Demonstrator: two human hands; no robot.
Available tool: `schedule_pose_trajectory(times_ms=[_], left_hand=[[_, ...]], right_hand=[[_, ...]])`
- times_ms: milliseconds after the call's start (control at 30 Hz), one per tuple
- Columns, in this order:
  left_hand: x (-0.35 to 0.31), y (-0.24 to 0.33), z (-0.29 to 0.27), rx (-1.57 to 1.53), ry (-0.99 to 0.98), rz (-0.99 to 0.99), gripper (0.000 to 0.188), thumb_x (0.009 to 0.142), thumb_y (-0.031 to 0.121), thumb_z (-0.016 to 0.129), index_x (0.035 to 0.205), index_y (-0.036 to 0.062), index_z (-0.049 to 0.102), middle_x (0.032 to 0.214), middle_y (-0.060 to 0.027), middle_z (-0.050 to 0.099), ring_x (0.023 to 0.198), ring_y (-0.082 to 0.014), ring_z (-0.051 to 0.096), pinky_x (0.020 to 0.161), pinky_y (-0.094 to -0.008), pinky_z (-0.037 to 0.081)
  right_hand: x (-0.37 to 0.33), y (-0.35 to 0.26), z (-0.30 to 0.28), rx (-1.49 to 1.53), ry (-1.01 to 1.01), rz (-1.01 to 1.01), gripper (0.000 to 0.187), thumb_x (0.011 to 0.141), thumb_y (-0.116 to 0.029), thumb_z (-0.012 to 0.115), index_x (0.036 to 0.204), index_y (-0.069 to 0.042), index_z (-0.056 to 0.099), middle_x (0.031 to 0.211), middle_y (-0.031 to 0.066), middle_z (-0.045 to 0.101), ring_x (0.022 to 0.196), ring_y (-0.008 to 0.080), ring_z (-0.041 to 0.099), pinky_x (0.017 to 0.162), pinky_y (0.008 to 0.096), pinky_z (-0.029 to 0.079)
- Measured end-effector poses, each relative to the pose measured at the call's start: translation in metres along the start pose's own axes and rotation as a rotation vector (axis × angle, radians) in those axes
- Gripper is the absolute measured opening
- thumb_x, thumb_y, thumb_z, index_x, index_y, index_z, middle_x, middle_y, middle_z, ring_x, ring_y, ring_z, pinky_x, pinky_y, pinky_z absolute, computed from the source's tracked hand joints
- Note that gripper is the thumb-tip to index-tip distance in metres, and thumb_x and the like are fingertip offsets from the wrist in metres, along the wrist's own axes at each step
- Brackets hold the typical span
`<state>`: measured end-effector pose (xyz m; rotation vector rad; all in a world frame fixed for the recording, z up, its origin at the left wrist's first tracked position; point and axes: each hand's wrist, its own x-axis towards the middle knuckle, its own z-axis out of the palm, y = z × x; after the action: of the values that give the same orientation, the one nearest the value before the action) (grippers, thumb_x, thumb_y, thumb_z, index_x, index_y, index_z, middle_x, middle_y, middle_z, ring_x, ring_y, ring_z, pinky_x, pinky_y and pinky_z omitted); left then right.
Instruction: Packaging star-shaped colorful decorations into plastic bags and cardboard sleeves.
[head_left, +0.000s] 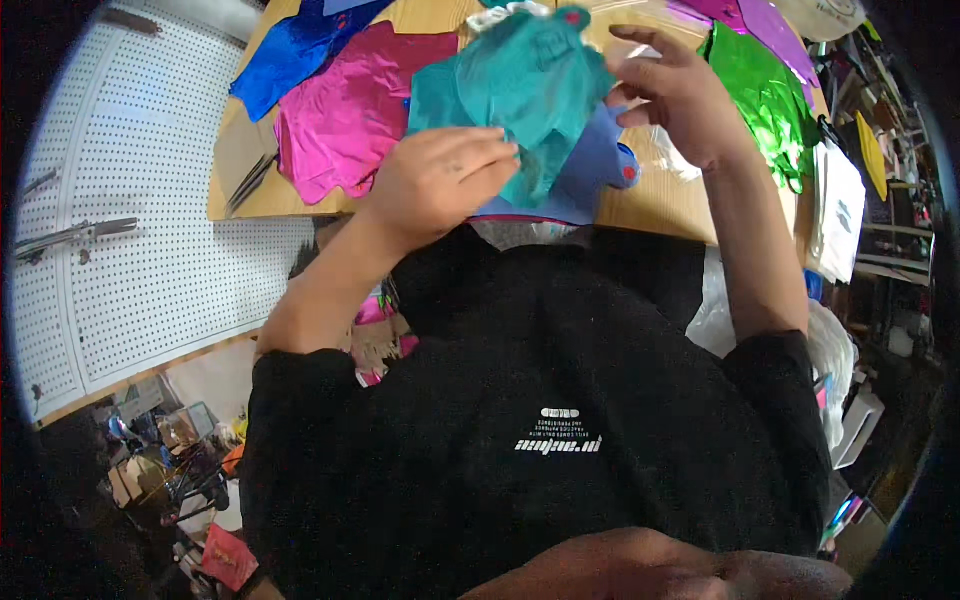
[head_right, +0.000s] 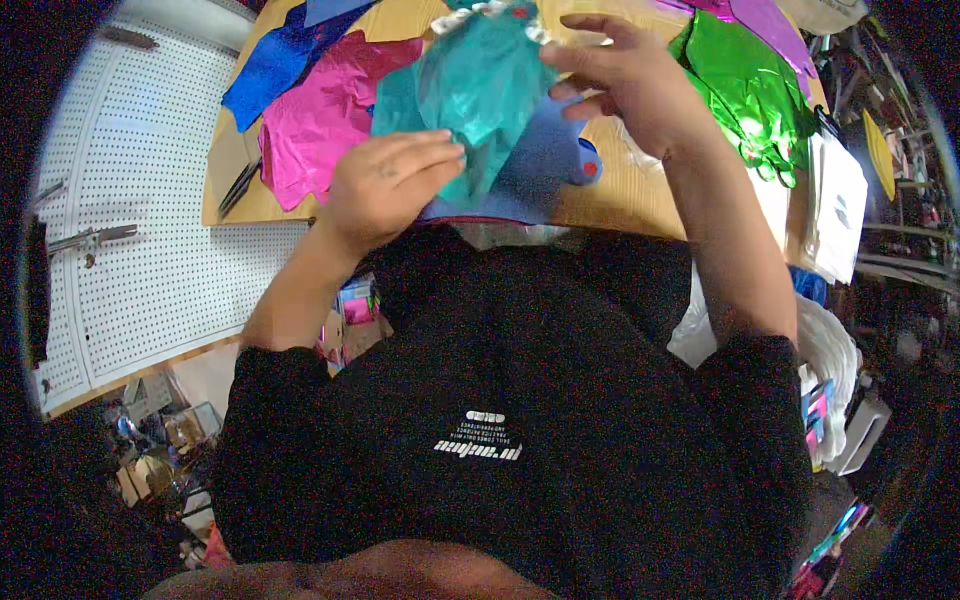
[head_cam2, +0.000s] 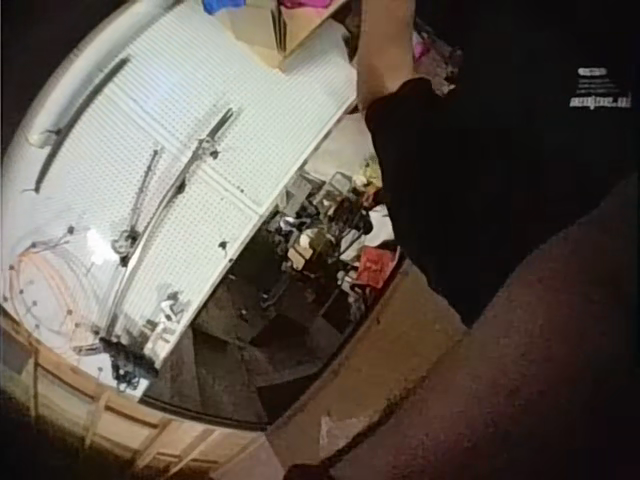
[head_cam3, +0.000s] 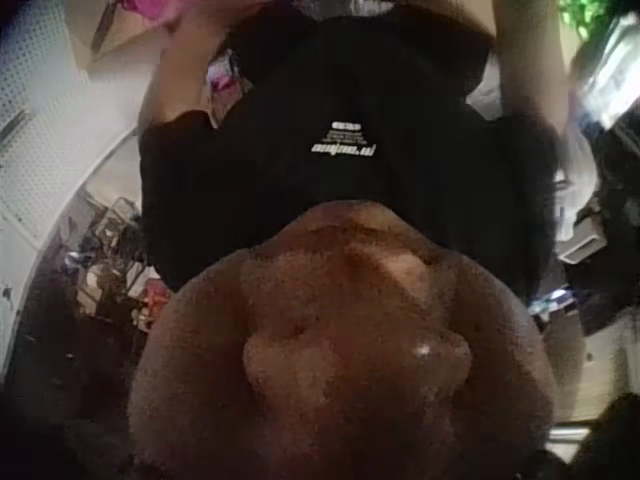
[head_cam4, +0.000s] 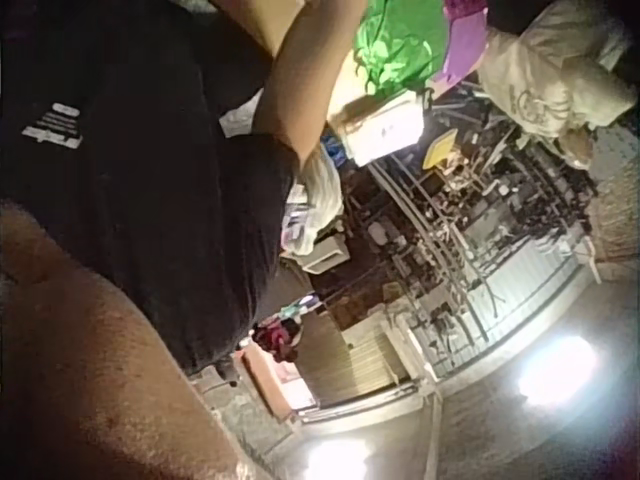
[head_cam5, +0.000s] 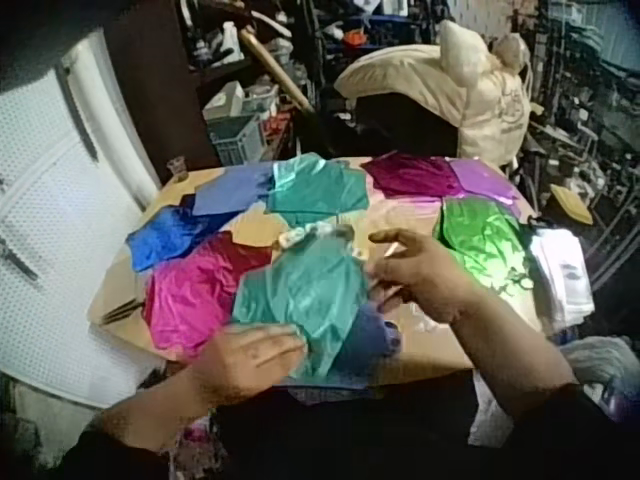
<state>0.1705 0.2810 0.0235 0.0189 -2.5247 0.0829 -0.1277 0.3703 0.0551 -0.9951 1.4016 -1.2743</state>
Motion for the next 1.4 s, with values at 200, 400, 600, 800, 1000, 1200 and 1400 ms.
schedule_pose_trajectory(times_ms=[200, 400, 600, 800, 1000, 1200, 1400], left_hand=[[-0.013, 0.011, 0.009, -0.107, -0.046, 0.11, 0.013, 0.083, 0.01, 0.073, 0.096, 0.0073, 0.074, 0.112, -0.007, 0.076, 0.106, -0.0283, 0.074, 0.086, -0.0411, 0.062], [-0.015, 0.015, 0.0, -0.101, -0.016, 0.144, 0.013, 0.082, 0.009, 0.073, 0.094, 0.0074, 0.074, 0.112, -0.0069, 0.075, 0.107, -0.0295, 0.074, 0.087, -0.0424, 0.063], [-0.013, 0.008, -0.017, -0.032, 0.026, 0.13, 0.017, 0.076, 0.01, 0.071, 0.093, 0.007, 0.074, 0.108, -0.0082, 0.075, 0.104, -0.029, 0.073, 0.083, -0.0403, 0.063], [-0.029, -0.002, -0.004, -0.041, -0.027, -0.062, 0.015, 0.079, 0.007, 0.068, 0.093, 0.0067, 0.073, 0.106, -0.0092, 0.073, 0.103, -0.0295, 0.072, 0.086, -0.043, 0.059], [-0.033, 0.002, 0.005, -0.136, -0.147, -0.279, 0.019, 0.08, 0.002, 0.062, 0.094, 0.0033, 0.074, 0.106, -0.012, 0.073, 0.105, -0.0324, 0.069, 0.096, -0.0449, 0.052], [-0.044, 0.005, -0.004, -0.201, -0.202, -0.383, 0.03, 0.072, -0.006, 0.054, 0.095, 0.0007, 0.072, 0.112, -0.0166, 0.072, 0.108, -0.0372, 0.067, 0.099, -0.0463, 0.053], [-0.013, 0.004, -0.013, -0.216, -0.134, -0.43, 0.03, 0.075, -0.007, 0.055, 0.097, 0.0, 0.072, 0.108, -0.0156, 0.072, 0.104, -0.0344, 0.069, 0.095, -0.0434, 0.054]], right_hand=[[-0.005, 0.034, 0.018, -0.195, 0.156, 0.039, 0.069, 0.088, -0.026, 0.083, 0.142, 0.002, 0.05, 0.108, 0.0133, 0.072, 0.085, 0.0157, 0.068, 0.07, 0.0279, 0.058], [0.0, 0.055, 0.009, -0.442, 0.152, -0.03, 0.064, 0.087, -0.008, 0.081, 0.142, 0.002, 0.05, 0.113, 0.0159, 0.07, 0.09, 0.0181, 0.068, 0.08, 0.0284, 0.057], [-0.038, 0.047, 0.023, -0.145, 0.24, -0.243, 0.06, 0.085, 0.007, 0.077, 0.139, -0.003, 0.052, 0.122, 0.0111, 0.063, 0.099, 0.0141, 0.064, 0.082, 0.0264, 0.055], [-0.069, 0.064, 0.039, -0.517, 0.335, -0.475, 0.043, 0.08, 0.007, 0.075, 0.12, -0.003, 0.062, 0.114, 0.0077, 0.065, 0.096, 0.0165, 0.064, 0.083, 0.032, 0.054], [-0.075, 0.066, 0.033, -0.777, 0.226, -0.496, 0.028, 0.08, -0.002, 0.077, 0.106, -0.003, 0.068, 0.101, 0.0165, 0.065, 0.095, 0.0356, 0.067, 0.083, 0.0401, 0.056], [-0.083, 0.065, 0.036, -1.046, 0.19, -0.572, 0.029, 0.079, -0.013, 0.079, 0.106, -0.006, 0.07, 0.102, 0.0143, 0.066, 0.095, 0.0367, 0.065, 0.082, 0.0447, 0.055], [-0.079, 0.065, 0.026, -1.151, 0.164, -0.666, 0.034, 0.075, -0.017, 0.081, 0.106, -0.007, 0.071, 0.102, 0.0104, 0.067, 0.098, 0.0335, 0.06, 0.089, 0.0428, 0.052]])
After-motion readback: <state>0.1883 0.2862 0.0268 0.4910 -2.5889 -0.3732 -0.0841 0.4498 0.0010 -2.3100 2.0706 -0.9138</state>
